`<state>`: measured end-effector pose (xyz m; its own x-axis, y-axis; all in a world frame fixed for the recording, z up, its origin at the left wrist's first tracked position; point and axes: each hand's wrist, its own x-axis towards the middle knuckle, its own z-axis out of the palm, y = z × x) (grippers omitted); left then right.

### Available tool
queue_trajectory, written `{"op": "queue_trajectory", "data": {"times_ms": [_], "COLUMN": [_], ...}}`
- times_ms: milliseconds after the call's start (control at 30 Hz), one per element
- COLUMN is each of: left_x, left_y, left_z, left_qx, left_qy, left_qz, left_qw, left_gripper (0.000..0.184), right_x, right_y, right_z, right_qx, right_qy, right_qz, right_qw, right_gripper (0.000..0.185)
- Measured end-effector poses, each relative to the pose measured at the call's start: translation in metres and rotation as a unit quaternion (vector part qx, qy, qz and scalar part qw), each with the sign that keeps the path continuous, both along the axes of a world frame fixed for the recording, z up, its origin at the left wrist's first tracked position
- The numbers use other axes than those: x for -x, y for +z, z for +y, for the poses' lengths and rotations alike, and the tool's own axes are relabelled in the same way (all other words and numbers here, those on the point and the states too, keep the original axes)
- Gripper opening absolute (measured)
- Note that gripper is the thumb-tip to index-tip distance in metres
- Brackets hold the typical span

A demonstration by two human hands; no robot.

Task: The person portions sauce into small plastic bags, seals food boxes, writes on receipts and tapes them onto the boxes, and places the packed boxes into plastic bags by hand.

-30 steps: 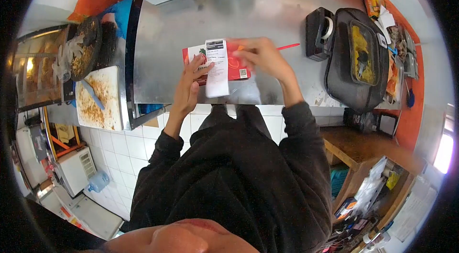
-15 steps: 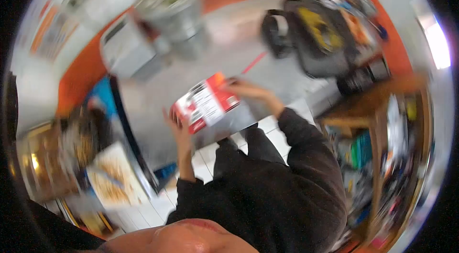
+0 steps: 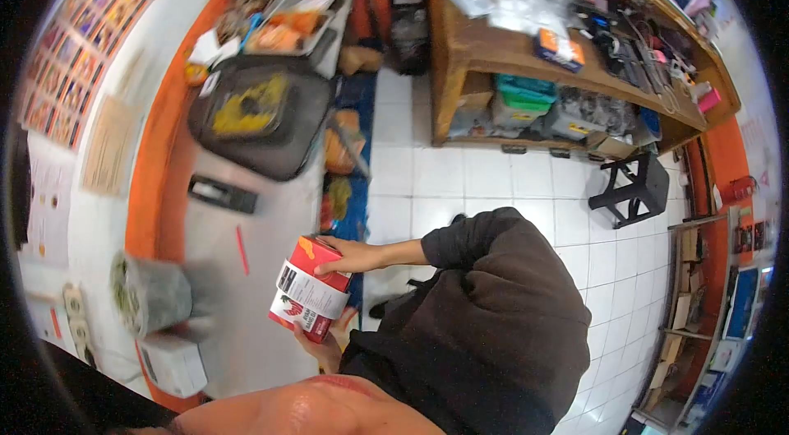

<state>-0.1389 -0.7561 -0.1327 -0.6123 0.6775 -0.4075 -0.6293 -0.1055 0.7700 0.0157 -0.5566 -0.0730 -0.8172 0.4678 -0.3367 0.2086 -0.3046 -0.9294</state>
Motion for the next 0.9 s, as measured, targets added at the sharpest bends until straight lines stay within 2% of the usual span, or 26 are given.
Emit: {"op": "queue_trajectory", "data": {"times_ms": [67, 100, 133, 167, 200, 233, 267, 400, 467, 500, 600, 633, 667, 733, 767, 800, 867, 900], "left_x": [-0.041, -0.073, -0.095, -0.116, -0.157, -0.179, -0.209, -0.308, -0.348, -0.364, -0.41, -0.423, -0.432, -0.454, -0.46, -0.467, -0.474, -0.47], "left_y": [0.006, 0.013, -0.002, -0.027, 0.005, -0.018, -0.005, -0.005, 0.0, 0.001, -0.01, -0.014, -0.03, -0.054, -0.067, -0.076, -0.092, -0.071], "left_z": [0.061, 0.1, 0.129, 0.156, 0.198, 0.226, 0.253, 0.342, 0.383, 0.407, 0.49, 0.52, 0.549, 0.605, 0.63, 0.651, 0.671, 0.671], "left_qx": [0.0, -0.058, -0.053, -0.059, -0.067, -0.07, -0.063, -0.038, -0.069, -0.068, -0.077, -0.085, -0.097, -0.089, -0.052, -0.056, -0.083, -0.075], "left_qy": [-0.096, -0.134, -0.176, -0.217, -0.208, -0.285, -0.307, -0.44, -0.455, -0.463, -0.465, -0.474, -0.483, -0.503, -0.52, -0.517, -0.49, -0.486], "left_qz": [-0.038, -0.03, 0.001, 0.08, -0.018, 0.057, -0.001, -0.019, -0.034, -0.034, -0.02, -0.014, -0.009, 0.016, 0.023, 0.017, 0.048, -0.043], "left_qw": [0.995, 0.989, 0.983, 0.971, 0.976, 0.954, 0.95, 0.897, 0.887, 0.883, 0.882, 0.876, 0.87, 0.86, 0.852, 0.854, 0.866, 0.87], "left_gripper": [0.061, 0.056, 0.051, 0.047, 0.044, 0.047, 0.048, 0.048, 0.048, 0.048, 0.049, 0.05, 0.051, 0.052, 0.055, 0.055, 0.056, 0.052], "right_x": [-0.069, -0.103, -0.141, -0.18, -0.218, -0.255, -0.287, -0.395, -0.43, -0.447, -0.494, -0.514, -0.529, -0.543, -0.559, -0.57, -0.592, -0.613], "right_y": [0.02, -0.002, 0.001, 0.003, 0.01, 0.017, 0.025, 0.015, 0.009, -0.012, -0.031, -0.051, -0.064, -0.032, -0.066, -0.068, -0.02, -0.031], "right_z": [0.044, 0.068, 0.086, 0.104, 0.12, 0.132, 0.139, 0.173, 0.202, 0.224, 0.307, 0.343, 0.374, 0.419, 0.45, 0.471, 0.497, 0.518], "right_qx": [-0.049, -0.081, -0.084, -0.091, -0.093, -0.078, -0.062, -0.039, -0.023, -0.026, -0.016, -0.034, 0.022, 0.089, 0.117, 0.073, 0.104, 0.099], "right_qy": [-0.065, -0.092, -0.103, -0.163, -0.221, -0.253, -0.284, -0.382, -0.416, -0.424, -0.42, -0.402, -0.401, -0.412, -0.375, -0.358, -0.314, -0.313], "right_qz": [0.003, -0.05, -0.053, -0.012, 0.029, 0.022, 0.017, -0.007, -0.003, -0.005, -0.023, -0.03, -0.049, -0.032, 0.003, -0.06, -0.133, -0.177], "right_qw": [0.997, 0.991, 0.99, 0.982, 0.97, 0.964, 0.957, 0.923, 0.909, 0.905, 0.907, 0.915, 0.914, 0.906, 0.92, 0.929, 0.934, 0.928], "right_gripper": [0.094, 0.093, 0.093, 0.094, 0.096, 0.094, 0.091, 0.082, 0.08, 0.081, 0.082, 0.078, 0.071, 0.065, 0.066, 0.07, 0.069, 0.065]}}
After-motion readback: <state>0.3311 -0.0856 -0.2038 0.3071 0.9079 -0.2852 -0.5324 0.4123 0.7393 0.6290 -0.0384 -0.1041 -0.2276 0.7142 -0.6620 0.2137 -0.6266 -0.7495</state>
